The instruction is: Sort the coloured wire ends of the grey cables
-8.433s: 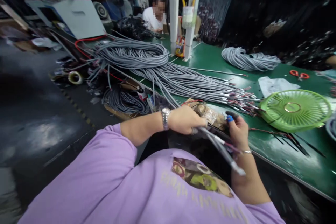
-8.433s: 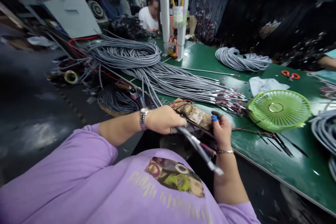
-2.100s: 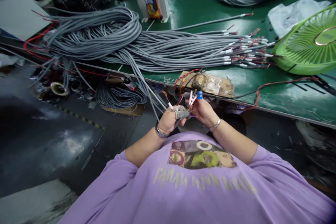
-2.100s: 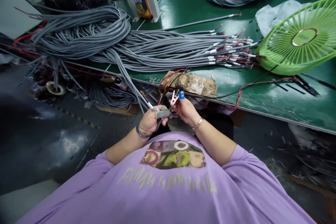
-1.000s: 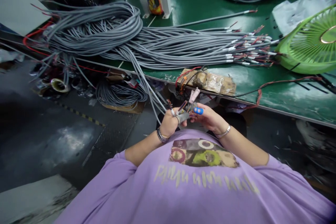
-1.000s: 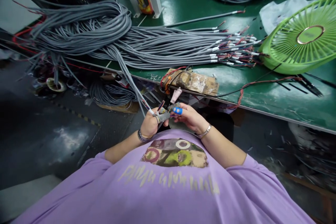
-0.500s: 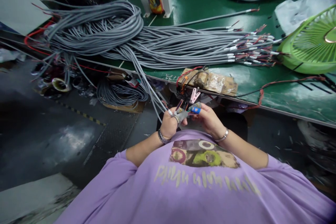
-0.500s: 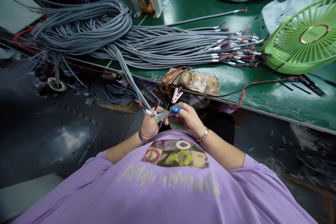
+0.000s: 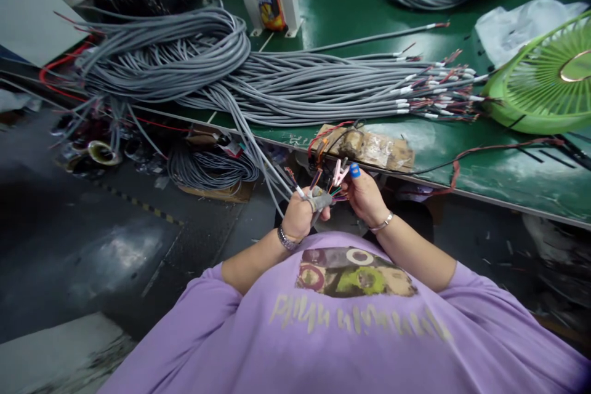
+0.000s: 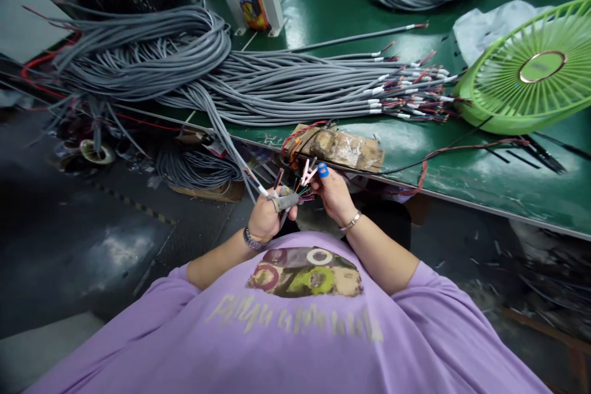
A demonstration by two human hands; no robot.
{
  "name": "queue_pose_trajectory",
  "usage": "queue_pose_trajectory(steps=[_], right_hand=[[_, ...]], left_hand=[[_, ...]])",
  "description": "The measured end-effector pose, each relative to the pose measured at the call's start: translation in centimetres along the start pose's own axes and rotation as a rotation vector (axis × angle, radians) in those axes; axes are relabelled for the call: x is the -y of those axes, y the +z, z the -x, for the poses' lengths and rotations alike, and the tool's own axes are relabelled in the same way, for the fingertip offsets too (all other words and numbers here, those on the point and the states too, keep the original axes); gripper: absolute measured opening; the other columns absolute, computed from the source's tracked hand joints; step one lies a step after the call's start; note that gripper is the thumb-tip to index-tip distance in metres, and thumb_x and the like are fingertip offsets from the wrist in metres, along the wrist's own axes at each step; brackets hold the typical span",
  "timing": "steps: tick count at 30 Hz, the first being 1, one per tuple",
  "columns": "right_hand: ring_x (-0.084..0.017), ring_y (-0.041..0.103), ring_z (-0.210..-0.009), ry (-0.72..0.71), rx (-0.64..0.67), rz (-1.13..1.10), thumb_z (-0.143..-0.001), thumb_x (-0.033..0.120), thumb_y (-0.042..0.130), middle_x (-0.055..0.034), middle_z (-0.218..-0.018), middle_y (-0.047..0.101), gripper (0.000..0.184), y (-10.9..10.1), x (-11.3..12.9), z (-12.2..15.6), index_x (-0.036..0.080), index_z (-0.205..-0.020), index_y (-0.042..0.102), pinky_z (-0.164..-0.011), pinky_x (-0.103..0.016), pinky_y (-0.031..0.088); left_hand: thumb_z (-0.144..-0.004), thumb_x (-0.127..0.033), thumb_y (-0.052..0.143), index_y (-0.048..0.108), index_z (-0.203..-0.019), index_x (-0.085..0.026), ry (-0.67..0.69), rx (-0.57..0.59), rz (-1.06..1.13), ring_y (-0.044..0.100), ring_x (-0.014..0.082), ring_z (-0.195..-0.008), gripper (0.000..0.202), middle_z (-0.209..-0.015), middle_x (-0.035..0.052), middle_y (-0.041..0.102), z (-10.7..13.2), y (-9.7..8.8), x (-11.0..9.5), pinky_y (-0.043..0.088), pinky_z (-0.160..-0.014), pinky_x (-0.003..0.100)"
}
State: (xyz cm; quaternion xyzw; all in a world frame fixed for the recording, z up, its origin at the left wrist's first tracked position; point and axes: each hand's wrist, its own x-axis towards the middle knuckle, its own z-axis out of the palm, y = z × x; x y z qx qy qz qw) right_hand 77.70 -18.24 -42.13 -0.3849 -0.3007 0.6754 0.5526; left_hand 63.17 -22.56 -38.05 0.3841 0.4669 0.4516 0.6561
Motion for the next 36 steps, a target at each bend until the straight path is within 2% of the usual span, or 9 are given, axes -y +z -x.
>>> queue_pose_trajectory(steps=[3,6,8,17,22,26,28,32,36], right_hand=[[-0.011,0.045,-0.053,0.068,0.037,-0.062,-0.066,0.076,0.069,0.0017,-0.060,0.056,0.056,0.6,0.0,-0.1,0.021,-0.072,0.062,-0.052,-0.026,0.037],[-0.014,0.053,-0.058,0.199,0.090,-0.130,-0.063,0.081,0.066,-0.0014,-0.066,0.062,0.063,1.1,0.2,-0.2,0.020,-0.080,0.066,-0.055,-0.028,0.042],[-0.016,0.058,-0.061,0.230,0.099,-0.156,-0.065,0.082,0.065,-0.0025,-0.067,0.065,0.064,1.2,0.4,-0.3,0.020,-0.083,0.067,-0.056,-0.029,0.044],[-0.012,0.057,-0.056,0.246,-0.005,-0.264,-0.065,0.071,0.074,-0.0015,-0.069,0.069,0.055,1.6,0.5,-0.4,0.018,-0.077,0.067,-0.054,-0.026,0.045],[-0.011,0.054,-0.055,0.270,0.045,-0.282,-0.067,0.080,0.065,0.0006,-0.068,0.065,0.060,1.3,0.6,0.1,0.020,-0.075,0.062,-0.051,-0.025,0.044],[-0.012,0.054,-0.057,0.313,0.122,-0.229,-0.072,0.084,0.053,-0.0027,-0.076,0.068,0.065,0.8,1.2,0.4,0.020,-0.079,0.063,-0.052,-0.026,0.044],[-0.012,0.053,-0.057,0.319,0.140,-0.224,-0.074,0.081,0.055,-0.0024,-0.076,0.067,0.062,0.7,1.4,0.5,0.020,-0.080,0.063,-0.052,-0.025,0.043],[-0.010,0.052,-0.058,0.257,0.139,-0.197,-0.077,0.063,0.070,0.0012,-0.070,0.063,0.044,0.5,1.3,0.5,0.020,-0.082,0.066,-0.056,-0.024,0.043],[-0.011,0.054,-0.059,0.197,0.147,-0.181,-0.077,0.066,0.068,0.0007,-0.069,0.064,0.045,0.7,1.0,0.6,0.021,-0.081,0.066,-0.059,-0.026,0.046]], left_hand=[[-0.068,-0.032,0.074,0.057,-0.055,-0.016,0.016,0.010,0.018,0.047,0.0079,-0.039,0.027,-0.045,-0.0003,0.058,-0.1,0.0,0.1,0.036,-0.045,0.022],[-0.069,-0.033,0.074,0.057,-0.055,-0.016,0.020,0.016,0.018,0.048,0.0080,-0.040,0.028,-0.046,-0.0003,0.058,-0.2,0.1,0.0,0.036,-0.046,0.022],[-0.069,-0.034,0.074,0.057,-0.055,-0.016,0.014,0.010,0.002,0.048,0.0080,-0.040,0.029,-0.045,-0.0003,0.058,-0.2,0.2,0.0,0.036,-0.045,0.022],[-0.071,-0.036,0.074,0.059,-0.054,-0.014,0.027,0.022,-0.076,0.048,0.0084,-0.041,0.031,-0.046,0.0003,0.058,-0.5,0.1,0.5,0.036,-0.046,0.023],[-0.074,-0.042,0.072,0.059,-0.054,-0.015,0.041,0.027,-0.110,0.049,0.0087,-0.043,0.036,-0.047,0.0011,0.059,0.2,-0.1,0.3,0.035,-0.048,0.023],[-0.076,-0.041,0.071,0.059,-0.053,-0.015,0.078,0.016,-0.124,0.049,0.0092,-0.045,0.036,-0.049,0.0019,0.060,1.2,-0.3,-0.1,0.036,-0.049,0.024],[-0.077,-0.038,0.071,0.059,-0.052,-0.016,0.105,-0.012,-0.131,0.050,0.0091,-0.045,0.036,-0.049,0.0019,0.060,1.4,-0.3,-0.1,0.037,-0.050,0.024],[-0.076,-0.034,0.070,0.060,-0.054,-0.016,0.126,-0.062,-0.101,0.050,0.0092,-0.044,0.031,-0.049,0.0015,0.060,1.4,0.1,-0.1,0.037,-0.049,0.024],[-0.077,-0.034,0.069,0.059,-0.052,-0.016,0.140,-0.082,-0.072,0.051,0.0094,-0.044,0.032,-0.048,0.0011,0.059,0.9,0.6,-0.1,0.038,-0.048,0.023]])
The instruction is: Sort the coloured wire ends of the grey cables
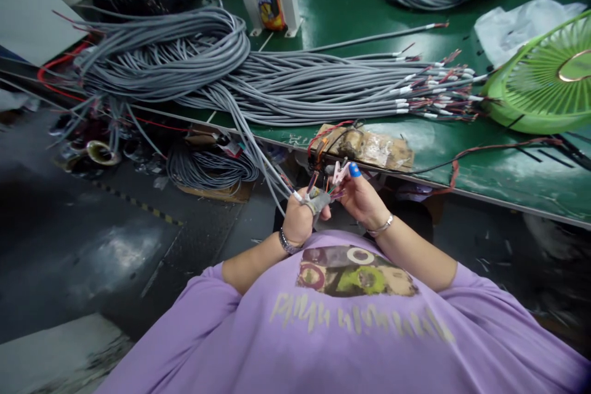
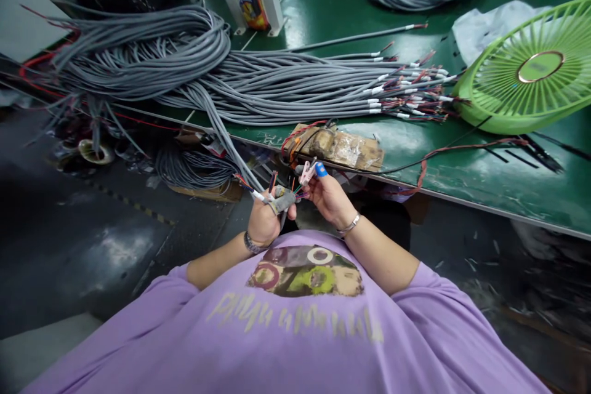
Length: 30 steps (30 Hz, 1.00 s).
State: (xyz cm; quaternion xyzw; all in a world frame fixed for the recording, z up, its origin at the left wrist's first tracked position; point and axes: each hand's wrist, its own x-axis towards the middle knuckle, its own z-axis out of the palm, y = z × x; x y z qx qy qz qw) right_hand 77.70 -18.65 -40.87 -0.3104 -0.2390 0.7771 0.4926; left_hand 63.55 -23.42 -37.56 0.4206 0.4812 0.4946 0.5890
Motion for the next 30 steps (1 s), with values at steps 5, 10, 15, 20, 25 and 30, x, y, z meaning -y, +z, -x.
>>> queue_pose_trajectory(steps=[5,10,15,20,25,30], right_hand=[[-0.012,0.055,-0.057,0.062,-0.009,-0.070,-0.077,0.068,0.067,-0.0006,-0.071,0.068,0.048,0.4,0.0,-0.3,0.020,-0.077,0.067,-0.059,-0.028,0.048],[-0.013,0.060,-0.061,0.086,-0.038,-0.165,-0.077,0.062,0.071,0.0006,-0.065,0.068,0.043,0.5,-0.1,-0.7,0.019,-0.075,0.069,-0.064,-0.028,0.051],[-0.012,0.061,-0.061,0.069,-0.068,-0.170,-0.079,0.059,0.072,0.0007,-0.067,0.069,0.040,0.5,-0.4,-0.8,0.019,-0.076,0.068,-0.062,-0.027,0.051],[-0.012,0.062,-0.063,0.073,-0.038,-0.168,-0.077,0.068,0.067,-0.0004,-0.074,0.070,0.048,0.3,-0.5,-0.5,0.020,-0.078,0.067,-0.063,-0.027,0.053],[-0.014,0.064,-0.067,0.230,0.099,-0.007,-0.074,0.079,0.058,-0.0054,-0.079,0.071,0.063,-1.1,0.4,0.5,0.018,-0.083,0.068,-0.060,-0.027,0.054],[-0.015,0.065,-0.066,0.284,0.162,0.225,-0.060,0.061,0.083,-0.0048,-0.074,0.071,0.051,-1.8,1.5,1.5,0.016,-0.080,0.070,-0.060,-0.026,0.053]], left_hand=[[-0.075,-0.031,0.069,0.059,-0.052,-0.016,-0.016,-0.015,0.001,0.050,0.0086,-0.043,0.030,-0.047,0.0002,0.058,-0.4,0.2,0.1,0.038,-0.048,0.022],[-0.077,-0.030,0.069,0.059,-0.054,-0.016,-0.014,-0.010,0.017,0.051,0.0087,-0.043,0.028,-0.047,0.0000,0.059,-0.6,0.0,0.8,0.040,-0.048,0.022],[-0.076,-0.031,0.070,0.059,-0.056,-0.016,-0.031,0.001,0.023,0.050,0.0083,-0.042,0.028,-0.048,-0.0005,0.059,-0.7,-0.1,1.2,0.040,-0.046,0.021],[-0.076,-0.031,0.070,0.060,-0.055,-0.016,-0.017,0.018,0.004,0.051,0.0092,-0.044,0.029,-0.048,0.0003,0.059,-0.5,-0.1,0.8,0.041,-0.048,0.022],[-0.079,-0.033,0.068,0.061,-0.058,-0.016,0.011,0.029,-0.056,0.052,0.0095,-0.046,0.028,-0.051,0.0003,0.061,0.2,-1.0,1.3,0.042,-0.051,0.023],[-0.080,-0.038,0.068,0.062,-0.060,-0.016,0.011,0.094,-0.176,0.054,0.0108,-0.051,0.030,-0.055,0.0015,0.063,0.7,-1.8,1.5,0.043,-0.055,0.024]])
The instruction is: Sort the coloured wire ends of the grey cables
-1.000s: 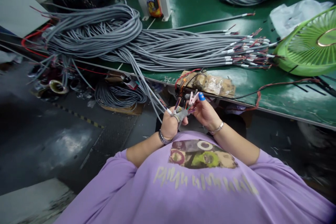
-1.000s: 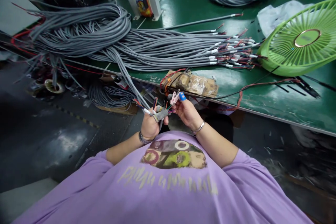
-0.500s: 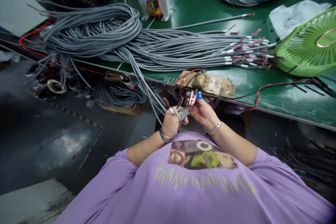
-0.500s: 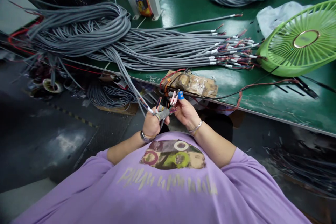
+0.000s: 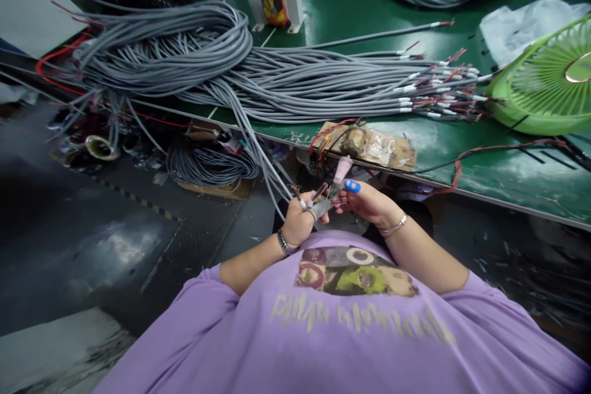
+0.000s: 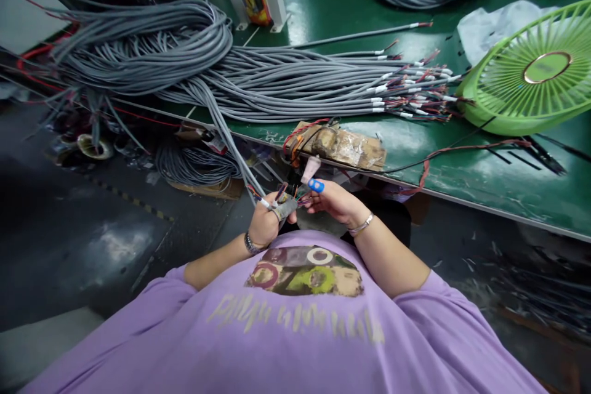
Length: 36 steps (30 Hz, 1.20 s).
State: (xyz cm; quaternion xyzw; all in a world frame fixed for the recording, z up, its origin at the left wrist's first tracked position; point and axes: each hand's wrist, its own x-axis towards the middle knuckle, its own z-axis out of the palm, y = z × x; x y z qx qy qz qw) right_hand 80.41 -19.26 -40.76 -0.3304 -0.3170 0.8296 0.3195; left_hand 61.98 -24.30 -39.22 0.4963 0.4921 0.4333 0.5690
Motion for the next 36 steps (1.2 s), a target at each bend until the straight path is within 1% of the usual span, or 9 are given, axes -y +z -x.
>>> queue_pose_trajectory(steps=[5,12,14,17,19,21,24,29,36], right_hand=[[-0.013,0.064,-0.063,-0.052,-0.114,0.103,-0.055,0.037,0.090,-0.0028,-0.071,0.072,0.035,0.5,0.2,0.2,0.015,-0.074,0.069,-0.063,-0.026,0.050],[-0.009,0.055,-0.056,-0.150,-0.116,0.220,-0.060,0.037,0.087,0.0005,-0.063,0.067,0.029,1.3,-0.4,0.1,0.015,-0.068,0.070,-0.058,-0.024,0.043],[-0.011,0.058,-0.059,-0.146,-0.120,0.183,-0.060,0.043,0.087,-0.0012,-0.067,0.069,0.035,1.3,-0.4,0.2,0.015,-0.072,0.070,-0.061,-0.025,0.047],[-0.014,0.063,-0.063,-0.075,-0.138,0.097,-0.060,0.055,0.085,-0.0039,-0.071,0.070,0.046,1.1,-0.3,0.5,0.015,-0.078,0.070,-0.061,-0.027,0.051],[-0.013,0.062,-0.061,-0.043,-0.142,0.081,-0.058,0.054,0.087,-0.0028,-0.069,0.069,0.047,1.0,-0.3,0.7,0.016,-0.078,0.069,-0.059,-0.026,0.052],[-0.010,0.058,-0.057,-0.077,-0.165,0.094,-0.055,0.046,0.090,-0.0001,-0.066,0.067,0.043,1.1,-0.5,0.8,0.016,-0.077,0.069,-0.055,-0.024,0.049],[-0.008,0.053,-0.054,-0.190,-0.221,0.143,-0.056,0.041,0.090,0.0015,-0.065,0.066,0.036,1.7,-0.8,0.9,0.018,-0.073,0.068,-0.052,-0.021,0.043],[-0.012,0.054,-0.055,-0.301,-0.196,0.279,-0.064,0.047,0.084,-0.0005,-0.064,0.067,0.034,2.9,-0.8,1.1,0.019,-0.074,0.069,-0.054,-0.025,0.043],[-0.009,0.049,-0.052,-0.336,-0.278,0.249,-0.068,0.050,0.082,0.0019,-0.061,0.060,0.037,3.6,-1.3,0.7,0.019,-0.073,0.063,-0.052,-0.025,0.039]], left_hand=[[-0.081,-0.040,0.067,0.063,-0.059,-0.016,0.009,0.071,-0.108,0.055,0.0111,-0.052,0.033,-0.056,0.0028,0.064,-0.3,-0.1,-0.4,0.044,-0.058,0.024],[-0.076,-0.034,0.071,0.064,-0.054,-0.015,-0.096,0.254,-0.211,0.054,0.0106,-0.049,0.030,-0.054,0.0039,0.066,-0.9,-0.2,-1.3,0.042,-0.056,0.023],[-0.078,-0.035,0.070,0.065,-0.056,-0.014,-0.110,0.235,-0.181,0.055,0.0107,-0.050,0.031,-0.055,0.0044,0.066,-0.9,-0.3,-1.4,0.043,-0.056,0.023],[-0.078,-0.041,0.070,0.067,-0.061,-0.014,-0.102,0.129,-0.085,0.056,0.0112,-0.050,0.032,-0.056,0.0045,0.067,-0.8,-0.2,-1.1,0.043,-0.055,0.023],[-0.078,-0.044,0.070,0.067,-0.062,-0.014,-0.095,0.070,-0.053,0.055,0.0109,-0.048,0.034,-0.056,0.0044,0.067,-0.8,-0.1,-0.8,0.042,-0.053,0.023],[-0.079,-0.045,0.070,0.067,-0.061,-0.014,-0.081,0.053,-0.056,0.053,0.0103,-0.048,0.036,-0.057,0.0046,0.068,-0.8,0.0,-0.5,0.041,-0.052,0.023],[-0.080,-0.045,0.070,0.068,-0.059,-0.014,-0.063,0.104,-0.084,0.055,0.0107,-0.050,0.036,-0.058,0.0054,0.068,-0.9,-0.1,-0.4,0.041,-0.053,0.023],[-0.079,-0.043,0.071,0.069,-0.061,-0.014,-0.081,0.201,-0.117,0.058,0.0121,-0.053,0.035,-0.061,0.0061,0.070,-0.8,-0.5,-0.4,0.044,-0.058,0.024],[-0.080,-0.047,0.069,0.066,-0.062,-0.015,-0.069,-0.020,0.056,0.058,0.0116,-0.051,0.037,-0.059,0.0055,0.070,-0.7,0.0,0.4,0.037,-0.047,0.022]])
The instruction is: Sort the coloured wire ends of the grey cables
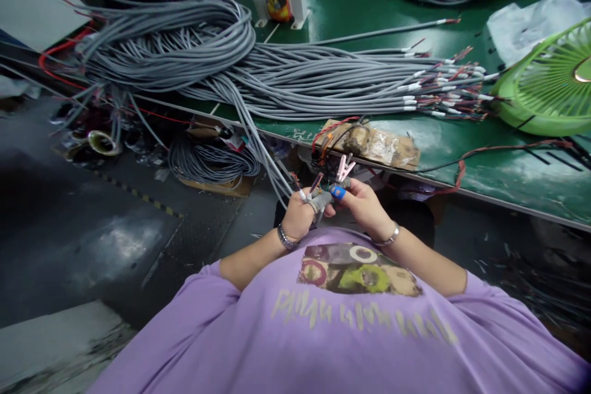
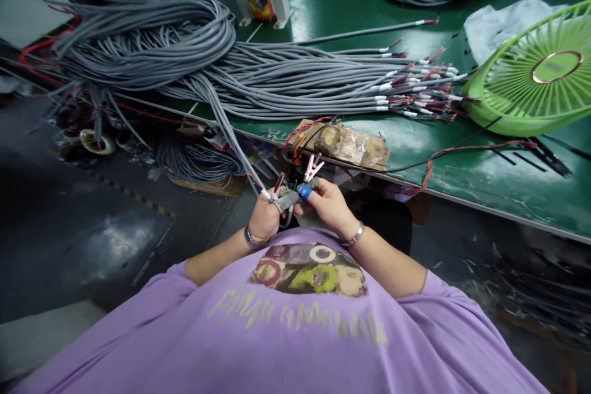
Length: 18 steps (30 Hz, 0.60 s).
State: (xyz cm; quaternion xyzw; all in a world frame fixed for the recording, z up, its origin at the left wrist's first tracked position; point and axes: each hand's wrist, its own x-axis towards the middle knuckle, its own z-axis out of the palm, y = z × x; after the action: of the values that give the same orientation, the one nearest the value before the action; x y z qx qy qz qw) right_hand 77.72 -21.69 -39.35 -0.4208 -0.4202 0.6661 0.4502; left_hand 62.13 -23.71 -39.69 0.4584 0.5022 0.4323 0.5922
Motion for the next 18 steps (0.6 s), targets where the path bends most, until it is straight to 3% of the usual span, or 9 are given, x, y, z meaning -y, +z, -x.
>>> queue_pose_trajectory(steps=[9,18], right_hand=[[-0.009,0.049,-0.055,0.041,-0.005,-0.061,-0.064,0.046,0.085,0.0019,-0.064,0.060,0.036,-0.42,-0.38,0.25,0.018,-0.074,0.064,-0.053,-0.025,0.040],[-0.009,0.047,-0.053,0.031,-0.022,-0.072,-0.064,0.045,0.085,0.0028,-0.063,0.060,0.035,-0.03,-0.16,0.19,0.019,-0.074,0.064,-0.053,-0.025,0.038]], left_hand=[[-0.076,-0.048,0.072,0.065,-0.063,-0.015,-0.014,-0.088,0.033,0.060,0.0125,-0.050,0.036,-0.058,0.0050,0.069,-0.07,0.28,-0.06,0.041,-0.048,0.023],[-0.079,-0.047,0.071,0.065,-0.063,-0.015,0.039,-0.064,0.022,0.060,0.0117,-0.050,0.036,-0.059,0.0042,0.069,-0.04,0.34,0.07,0.043,-0.049,0.023]])
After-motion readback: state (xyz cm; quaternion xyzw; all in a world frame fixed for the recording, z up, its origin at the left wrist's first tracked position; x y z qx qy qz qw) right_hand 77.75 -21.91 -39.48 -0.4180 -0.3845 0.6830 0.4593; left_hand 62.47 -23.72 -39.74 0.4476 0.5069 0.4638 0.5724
